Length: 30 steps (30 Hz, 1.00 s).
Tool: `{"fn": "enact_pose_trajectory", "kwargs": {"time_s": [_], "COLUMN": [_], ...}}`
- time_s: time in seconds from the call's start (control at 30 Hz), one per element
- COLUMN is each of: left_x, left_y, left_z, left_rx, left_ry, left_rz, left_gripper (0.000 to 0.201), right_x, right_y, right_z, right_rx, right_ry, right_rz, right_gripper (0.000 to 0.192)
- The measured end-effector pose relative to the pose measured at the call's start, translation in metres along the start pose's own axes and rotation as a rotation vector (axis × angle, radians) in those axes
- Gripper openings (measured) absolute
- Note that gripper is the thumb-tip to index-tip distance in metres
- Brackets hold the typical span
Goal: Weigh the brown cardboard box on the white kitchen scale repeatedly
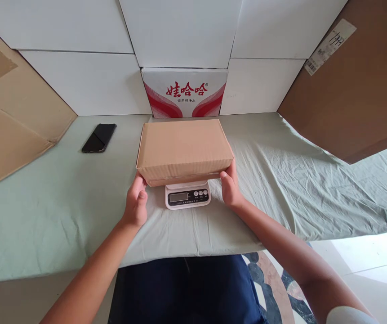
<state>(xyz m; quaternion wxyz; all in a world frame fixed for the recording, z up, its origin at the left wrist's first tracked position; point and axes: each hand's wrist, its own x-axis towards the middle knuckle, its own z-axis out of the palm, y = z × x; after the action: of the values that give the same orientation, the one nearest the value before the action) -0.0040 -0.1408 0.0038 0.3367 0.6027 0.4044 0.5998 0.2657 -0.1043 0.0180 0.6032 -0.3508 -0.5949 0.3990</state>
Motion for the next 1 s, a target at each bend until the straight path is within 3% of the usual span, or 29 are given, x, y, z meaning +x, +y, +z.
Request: {"fn": "enact_pose_trajectory", "kwargs": {"time_s": [0.23,0.37,0.63,1.0], "left_x": [0.012,0.011,0.006,0.0], "left_y": [0.001,0.0,0.003,0.003], "left_z": [-0.021,-0.022,-0.007,-0.002], "left_rx": [-0.064,-0.083,-0.114,-0.111], "left_ry": [0.24,0.197,0.07,0.054], "left_rz": [0.091,0.032,-0.001,-0.045], "left_gripper": [0.062,0.064,0.075,0.081], "right_x": [0.021,0.026,0.015,0.003], "right_y": [-0.007,-0.005,-0.004,-0.003], "right_z": [-0.026,-0.033,-0.018,-0.009], "right_rx": [0.122,0.183,0.155,0.117], "right_ry": [0.202,0.268,0.142,0.066], "right_rz": [0.067,0.114,0.105,0.121], "right_gripper": [0.071,0.07,0.07,0.072]}}
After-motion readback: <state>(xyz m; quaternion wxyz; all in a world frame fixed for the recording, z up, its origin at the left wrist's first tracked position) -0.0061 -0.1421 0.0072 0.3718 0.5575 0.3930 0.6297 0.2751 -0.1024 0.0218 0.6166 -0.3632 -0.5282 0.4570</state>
